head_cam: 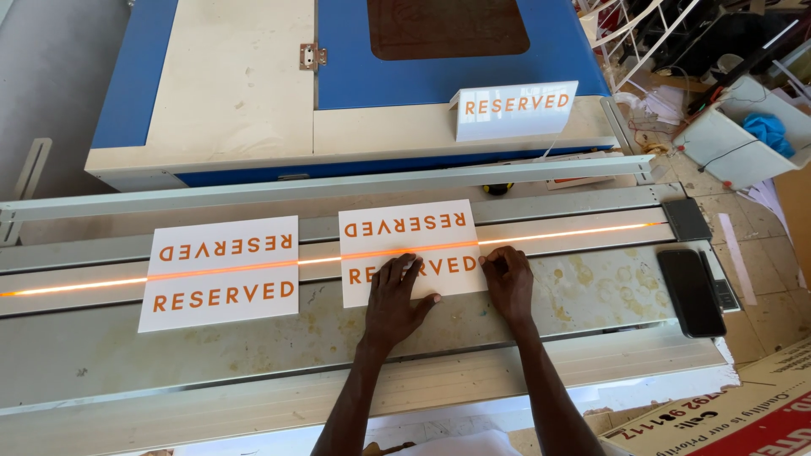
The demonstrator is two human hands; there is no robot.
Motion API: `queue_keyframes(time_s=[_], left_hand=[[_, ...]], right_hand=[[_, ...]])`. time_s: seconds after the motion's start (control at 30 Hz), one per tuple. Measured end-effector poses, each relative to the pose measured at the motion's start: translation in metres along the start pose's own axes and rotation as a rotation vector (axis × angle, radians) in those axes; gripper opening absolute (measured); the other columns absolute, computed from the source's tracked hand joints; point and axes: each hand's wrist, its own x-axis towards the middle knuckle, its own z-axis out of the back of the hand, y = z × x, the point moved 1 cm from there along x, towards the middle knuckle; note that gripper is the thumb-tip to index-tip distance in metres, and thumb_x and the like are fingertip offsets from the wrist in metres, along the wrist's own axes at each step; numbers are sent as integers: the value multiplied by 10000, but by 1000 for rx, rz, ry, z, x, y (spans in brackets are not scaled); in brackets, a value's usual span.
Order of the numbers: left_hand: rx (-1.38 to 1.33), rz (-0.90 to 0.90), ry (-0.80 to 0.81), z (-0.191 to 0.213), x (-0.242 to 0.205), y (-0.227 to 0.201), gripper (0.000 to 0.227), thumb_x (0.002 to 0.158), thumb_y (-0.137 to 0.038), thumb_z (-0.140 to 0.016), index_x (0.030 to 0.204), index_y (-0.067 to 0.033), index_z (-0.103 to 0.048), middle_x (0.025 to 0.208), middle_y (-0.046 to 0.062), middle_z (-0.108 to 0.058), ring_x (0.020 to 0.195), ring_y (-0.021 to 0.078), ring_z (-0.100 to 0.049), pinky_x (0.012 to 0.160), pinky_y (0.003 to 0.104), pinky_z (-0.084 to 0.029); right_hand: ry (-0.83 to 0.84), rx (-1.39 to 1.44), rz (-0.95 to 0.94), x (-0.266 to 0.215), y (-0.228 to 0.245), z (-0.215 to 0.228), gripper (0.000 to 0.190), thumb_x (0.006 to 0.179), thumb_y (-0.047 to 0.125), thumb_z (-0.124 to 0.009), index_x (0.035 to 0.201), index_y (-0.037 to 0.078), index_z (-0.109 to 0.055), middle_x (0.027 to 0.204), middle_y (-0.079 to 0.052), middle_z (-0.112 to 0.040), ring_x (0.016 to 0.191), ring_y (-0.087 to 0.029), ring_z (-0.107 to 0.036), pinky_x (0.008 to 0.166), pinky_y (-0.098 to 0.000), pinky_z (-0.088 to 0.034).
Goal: The person aligns two white signs with orange 'RESERVED' text on a metal workbench using a horizontal orange laser line as a guide. They repeatedly adjust the position of the signs to ensure the text is perfectly centered on the laser line.
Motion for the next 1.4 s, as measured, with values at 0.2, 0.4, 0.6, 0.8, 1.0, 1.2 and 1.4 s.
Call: queue_keyframes(time_s=[0.2, 0.4, 0.6, 0.8, 1.0, 1.2, 1.4], left_hand=[[-6, 8, 11, -4, -1, 2, 779, 980, -606, -821, 1552, -95, -682, 1556, 82, -576, 1494, 337, -545, 1240, 538, -454], [-5, -3, -8, -7, -1, 4, 783, 971, -613, -823, 1544, -96, -690, 1548, 77, -578, 1481, 333, -554, 1233, 536, -460], [2, -16, -36, -7, -2, 4, 777, 979, -631, -810, 1534, -100, -696, 1550, 76, -583, 1478, 323, -559, 1231, 528, -460], [-17, 2, -14, -4, -1, 2, 783, 976, -621, -815, 1543, -94, -693, 1549, 79, -584, 1488, 331, -547, 1241, 537, -450], [-17, 10, -1, -7, -1, 4, 790, 973, -625, -818, 1547, -99, -689, 1561, 74, -582, 1493, 324, -548, 1244, 536, -448], [-9, 9, 7, -3, -1, 2, 777, 985, -609, -817, 1554, -97, -686, 1566, 76, -573, 1488, 320, -549, 1249, 532, -445], [-11, 13, 3, -4, -1, 2, 770, 984, -599, -824, 1555, -103, -684, 1571, 76, -574, 1493, 323, -546, 1256, 531, -442]], right_hand=[[-11, 7, -16, 0, -2, -1, 205, 1030, 226, -882, 961, 144, -708, 901, -86, -760, 959, -339, -730, 832, -470, -582], [-16, 17, 2, -1, -1, 0, 191, 1022, 197, -888, 962, 149, -714, 892, -77, -760, 956, -333, -733, 826, -461, -578], [-12, 21, -12, -1, 2, 1, 185, 1033, 204, -878, 966, 144, -717, 896, -79, -762, 940, -329, -731, 816, -458, -578], [-21, 20, 13, -2, 1, 0, 189, 1035, 184, -881, 970, 134, -711, 892, -97, -750, 931, -345, -726, 808, -458, -574], [-20, 31, 9, -2, 2, 1, 199, 1034, 196, -885, 963, 139, -708, 888, -92, -750, 925, -339, -724, 802, -455, -573], [2, 61, 41, -1, 21, 11, 100, 1086, 193, -822, 1146, 118, -797, 966, -127, -786, 981, -354, -737, 847, -467, -599], [59, -30, 134, 0, 8, 6, 190, 1121, 195, -763, 1259, 123, -872, 1030, -113, -791, 1056, -333, -741, 891, -462, -600]])
